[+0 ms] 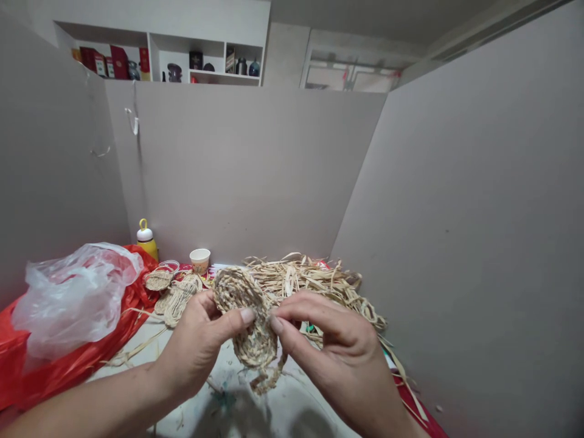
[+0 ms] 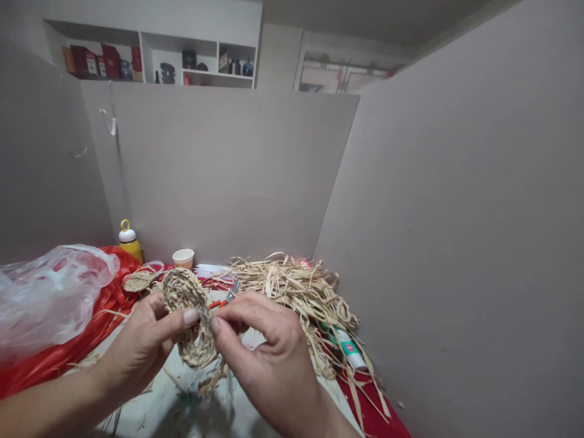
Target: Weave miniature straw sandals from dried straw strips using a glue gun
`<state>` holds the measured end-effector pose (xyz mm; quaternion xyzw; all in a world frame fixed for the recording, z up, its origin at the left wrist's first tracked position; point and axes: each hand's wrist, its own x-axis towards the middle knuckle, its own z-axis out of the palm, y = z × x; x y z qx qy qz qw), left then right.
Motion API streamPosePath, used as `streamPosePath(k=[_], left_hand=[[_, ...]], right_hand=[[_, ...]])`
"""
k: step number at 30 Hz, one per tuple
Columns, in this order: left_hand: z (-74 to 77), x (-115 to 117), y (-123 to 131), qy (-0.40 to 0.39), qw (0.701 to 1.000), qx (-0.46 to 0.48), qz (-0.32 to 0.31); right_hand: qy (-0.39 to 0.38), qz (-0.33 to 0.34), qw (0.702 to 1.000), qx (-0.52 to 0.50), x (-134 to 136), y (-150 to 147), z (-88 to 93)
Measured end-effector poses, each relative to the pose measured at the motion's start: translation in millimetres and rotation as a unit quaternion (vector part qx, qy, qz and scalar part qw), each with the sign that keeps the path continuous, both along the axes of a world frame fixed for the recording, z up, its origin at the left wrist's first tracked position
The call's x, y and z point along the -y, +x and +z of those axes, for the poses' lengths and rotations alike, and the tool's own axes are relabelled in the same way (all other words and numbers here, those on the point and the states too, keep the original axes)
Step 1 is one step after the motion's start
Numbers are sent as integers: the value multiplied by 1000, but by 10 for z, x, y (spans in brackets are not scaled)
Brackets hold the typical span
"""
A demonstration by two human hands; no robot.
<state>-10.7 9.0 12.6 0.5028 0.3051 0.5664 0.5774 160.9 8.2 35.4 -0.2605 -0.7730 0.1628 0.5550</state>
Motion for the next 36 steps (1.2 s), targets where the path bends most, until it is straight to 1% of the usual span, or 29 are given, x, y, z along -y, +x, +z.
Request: streamPosePath(k=[4, 6, 10, 13, 16, 19, 24, 33, 36], left_hand=[[-54, 6, -8, 2, 1000, -22, 2], [-61, 17, -9, 5, 1000, -23, -2], [-43, 25, -6, -7, 1000, -16, 1], [-36, 19, -8, -10, 1000, -22, 0], [-42, 21, -12, -4, 1000, -22, 0], [-51, 33, -10, -1, 1000, -19, 2], [-70, 48, -5, -2, 1000, -9, 4], [-81, 44, 18, 0, 1000, 6, 13], [-97, 41, 18, -3, 1000, 13, 13]], right_hand=[[-28, -5, 1000, 7, -19, 18, -8], [-71, 2, 997, -3, -41, 22, -30], [-182, 46, 981, -40, -83, 32, -70], [-220, 73, 972, -34, -105, 39, -74], [-251, 103, 961, -48, -130, 37, -75], [-293, 150, 941, -77, -176, 34, -104], [-368, 218, 894, -131, -264, 32, -198], [-447, 266, 828, -210, -264, -74, -228], [-462, 273, 814, -224, -268, -104, -239]])
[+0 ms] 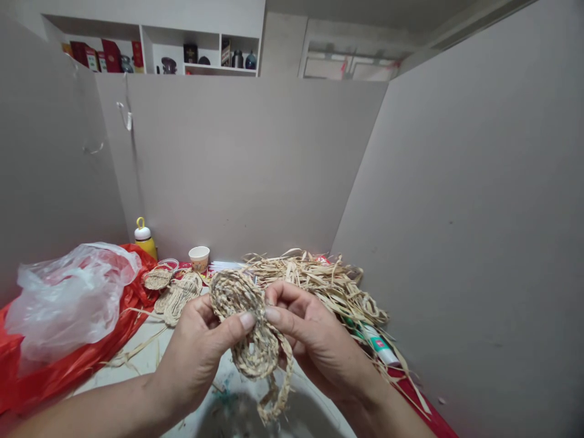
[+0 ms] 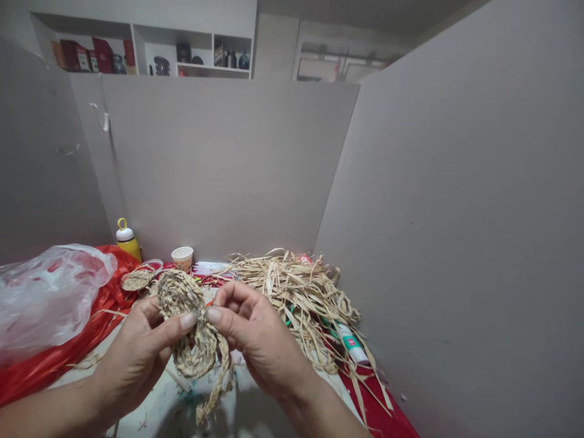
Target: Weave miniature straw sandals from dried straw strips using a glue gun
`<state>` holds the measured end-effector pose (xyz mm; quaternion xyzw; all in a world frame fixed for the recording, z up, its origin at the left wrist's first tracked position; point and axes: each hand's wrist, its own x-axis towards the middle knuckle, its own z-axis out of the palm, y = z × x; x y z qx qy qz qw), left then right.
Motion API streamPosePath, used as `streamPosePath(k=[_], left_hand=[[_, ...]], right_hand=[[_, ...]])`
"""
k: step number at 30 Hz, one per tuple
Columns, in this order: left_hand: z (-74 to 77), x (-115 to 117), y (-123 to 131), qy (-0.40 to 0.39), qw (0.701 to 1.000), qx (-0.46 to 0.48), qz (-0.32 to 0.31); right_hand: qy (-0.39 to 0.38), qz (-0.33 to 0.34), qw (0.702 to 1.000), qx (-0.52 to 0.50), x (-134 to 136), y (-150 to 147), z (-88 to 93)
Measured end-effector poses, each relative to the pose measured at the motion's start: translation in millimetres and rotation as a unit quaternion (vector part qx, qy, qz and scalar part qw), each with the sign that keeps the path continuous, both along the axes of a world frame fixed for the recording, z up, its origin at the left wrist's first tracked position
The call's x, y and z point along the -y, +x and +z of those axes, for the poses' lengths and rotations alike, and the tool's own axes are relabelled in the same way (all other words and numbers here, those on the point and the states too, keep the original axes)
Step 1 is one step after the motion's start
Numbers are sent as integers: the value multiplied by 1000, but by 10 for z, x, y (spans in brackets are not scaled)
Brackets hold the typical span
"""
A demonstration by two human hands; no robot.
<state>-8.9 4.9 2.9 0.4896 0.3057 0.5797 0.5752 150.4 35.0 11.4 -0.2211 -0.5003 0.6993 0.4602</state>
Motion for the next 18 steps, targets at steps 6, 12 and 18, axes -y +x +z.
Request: streamPosePath(k=[6, 12, 18], left_hand=[[-33, -34, 6, -14, 1000, 13, 4], [-19, -53, 25, -28, 999, 20, -24], [29, -60, 24, -36, 999, 28, 4]], right_hand=[[-57, 39, 997, -42, -19, -17, 4], [-51, 32, 998, -36, -65, 32, -21], [33, -19, 999, 9, -102, 105, -19]])
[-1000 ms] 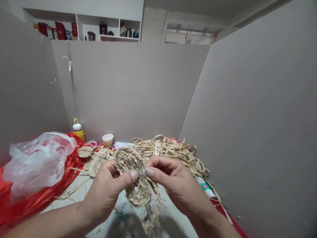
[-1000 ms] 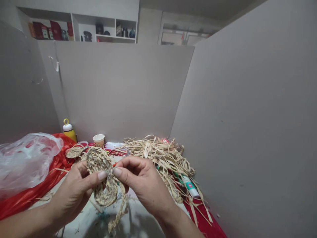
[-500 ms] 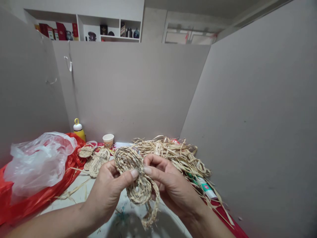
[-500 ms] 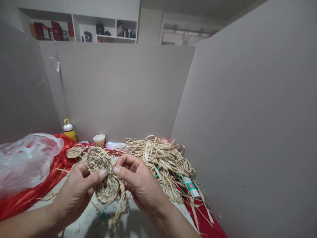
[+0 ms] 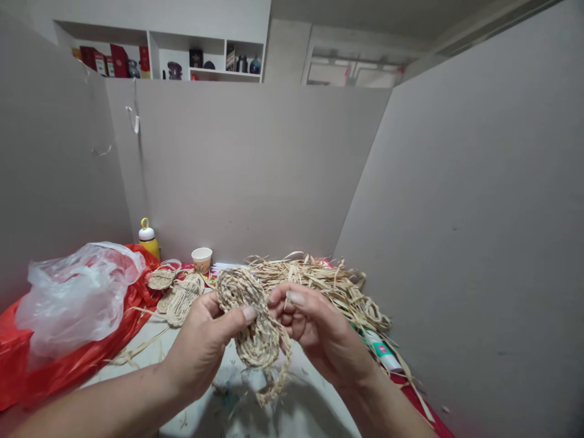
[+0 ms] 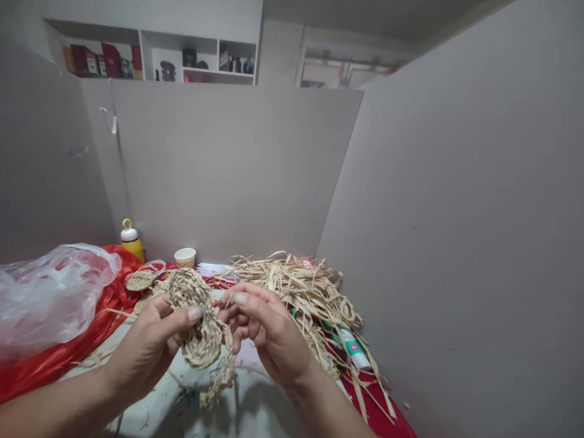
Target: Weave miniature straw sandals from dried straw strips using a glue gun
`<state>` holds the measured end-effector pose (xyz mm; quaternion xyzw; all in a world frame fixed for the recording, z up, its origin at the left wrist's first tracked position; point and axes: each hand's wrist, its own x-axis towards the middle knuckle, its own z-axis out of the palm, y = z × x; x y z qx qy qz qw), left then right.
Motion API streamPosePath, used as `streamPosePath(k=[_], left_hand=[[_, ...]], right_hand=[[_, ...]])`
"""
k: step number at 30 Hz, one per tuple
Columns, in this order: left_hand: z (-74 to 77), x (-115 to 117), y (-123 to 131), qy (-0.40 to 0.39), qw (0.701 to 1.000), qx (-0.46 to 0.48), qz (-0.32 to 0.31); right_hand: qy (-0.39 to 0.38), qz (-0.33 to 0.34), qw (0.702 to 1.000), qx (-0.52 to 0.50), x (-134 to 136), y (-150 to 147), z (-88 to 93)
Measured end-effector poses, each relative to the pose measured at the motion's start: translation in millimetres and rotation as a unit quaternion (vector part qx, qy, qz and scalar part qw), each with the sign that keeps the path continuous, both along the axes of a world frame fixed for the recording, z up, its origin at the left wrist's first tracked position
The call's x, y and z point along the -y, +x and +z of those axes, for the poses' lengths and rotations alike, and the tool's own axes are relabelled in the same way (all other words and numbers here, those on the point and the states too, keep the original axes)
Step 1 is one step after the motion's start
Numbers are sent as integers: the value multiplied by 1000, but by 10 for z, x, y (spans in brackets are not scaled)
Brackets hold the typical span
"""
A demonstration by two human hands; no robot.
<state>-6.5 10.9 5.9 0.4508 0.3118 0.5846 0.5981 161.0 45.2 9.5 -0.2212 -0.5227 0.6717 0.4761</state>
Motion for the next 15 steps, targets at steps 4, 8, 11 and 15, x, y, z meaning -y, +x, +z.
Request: streamPosePath(k=[4, 8, 11, 15], left_hand=[[-7, -22, -36, 13, 999, -12, 26], [-33, -90, -71, 9, 999, -18, 41], [-26, -165, -84, -5, 999, 3, 32], [4, -245, -110, -11, 999, 0, 32]], right_hand=[[62, -143, 988, 8, -30, 24, -4], [153, -285, 945, -51, -87, 95, -30], [172, -291, 938, -70, -125, 161, -52], [141, -251, 956, -56, -148, 191, -72]])
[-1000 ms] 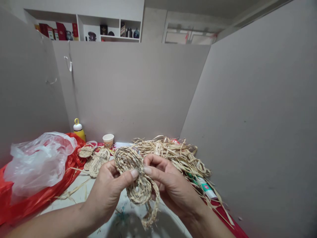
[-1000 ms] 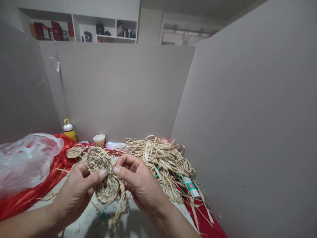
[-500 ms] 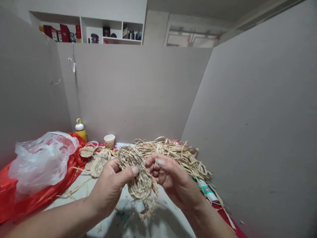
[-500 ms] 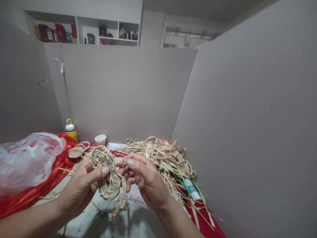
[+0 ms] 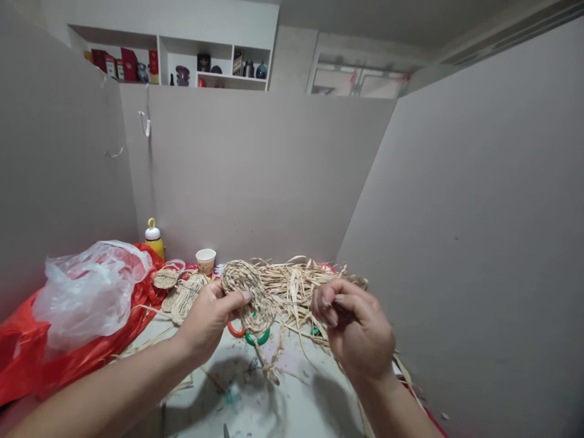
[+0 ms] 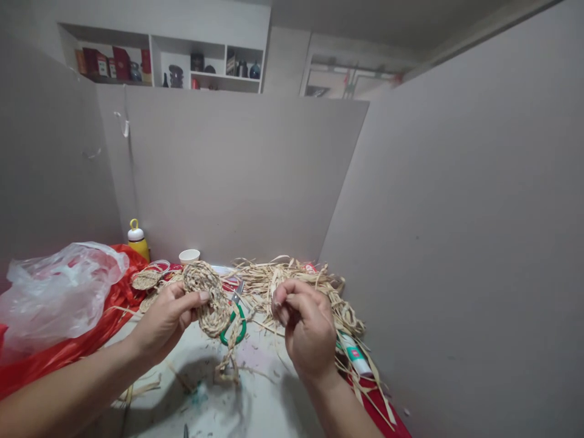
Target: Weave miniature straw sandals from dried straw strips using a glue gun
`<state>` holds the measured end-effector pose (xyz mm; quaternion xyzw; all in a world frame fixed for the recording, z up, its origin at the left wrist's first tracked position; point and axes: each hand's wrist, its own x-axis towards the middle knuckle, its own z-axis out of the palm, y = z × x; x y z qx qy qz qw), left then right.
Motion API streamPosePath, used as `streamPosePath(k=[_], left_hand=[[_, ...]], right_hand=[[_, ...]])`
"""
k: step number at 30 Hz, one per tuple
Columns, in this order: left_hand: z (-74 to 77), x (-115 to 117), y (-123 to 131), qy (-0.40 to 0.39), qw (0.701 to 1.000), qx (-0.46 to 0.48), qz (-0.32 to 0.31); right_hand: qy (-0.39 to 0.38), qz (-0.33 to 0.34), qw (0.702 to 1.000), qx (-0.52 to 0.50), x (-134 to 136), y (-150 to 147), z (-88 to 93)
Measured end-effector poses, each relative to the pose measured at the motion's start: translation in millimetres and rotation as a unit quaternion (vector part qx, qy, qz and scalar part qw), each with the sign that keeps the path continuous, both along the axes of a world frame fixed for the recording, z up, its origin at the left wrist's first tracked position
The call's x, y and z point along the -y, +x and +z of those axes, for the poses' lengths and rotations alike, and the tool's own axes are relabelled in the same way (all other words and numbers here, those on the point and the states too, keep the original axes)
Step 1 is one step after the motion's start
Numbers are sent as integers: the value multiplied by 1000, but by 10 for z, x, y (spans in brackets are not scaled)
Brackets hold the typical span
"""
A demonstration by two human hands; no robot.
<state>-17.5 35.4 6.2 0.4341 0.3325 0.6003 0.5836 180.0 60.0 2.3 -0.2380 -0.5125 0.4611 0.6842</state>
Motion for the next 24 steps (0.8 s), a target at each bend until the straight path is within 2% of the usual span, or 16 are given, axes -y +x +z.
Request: streamPosePath(k=[6, 10, 15, 19, 24], left_hand=[[28, -37, -59, 4, 1000, -17, -21], [14, -53, -94, -4, 999, -5, -48], [-7, -39, -78, -24, 997, -2, -77], [-28, 40, -4, -28, 993, -13, -113], [-93, 130, 82, -23, 985, -45, -166]], right_hand=[[-47, 26, 996, 67, -5, 57, 119], [-93, 9, 991, 97, 89, 156, 172], [-156, -7, 981, 112, 357, 140, -73], [-202, 52, 973, 96, 562, -1, -285], [-216, 126, 967, 52, 650, -141, -378]])
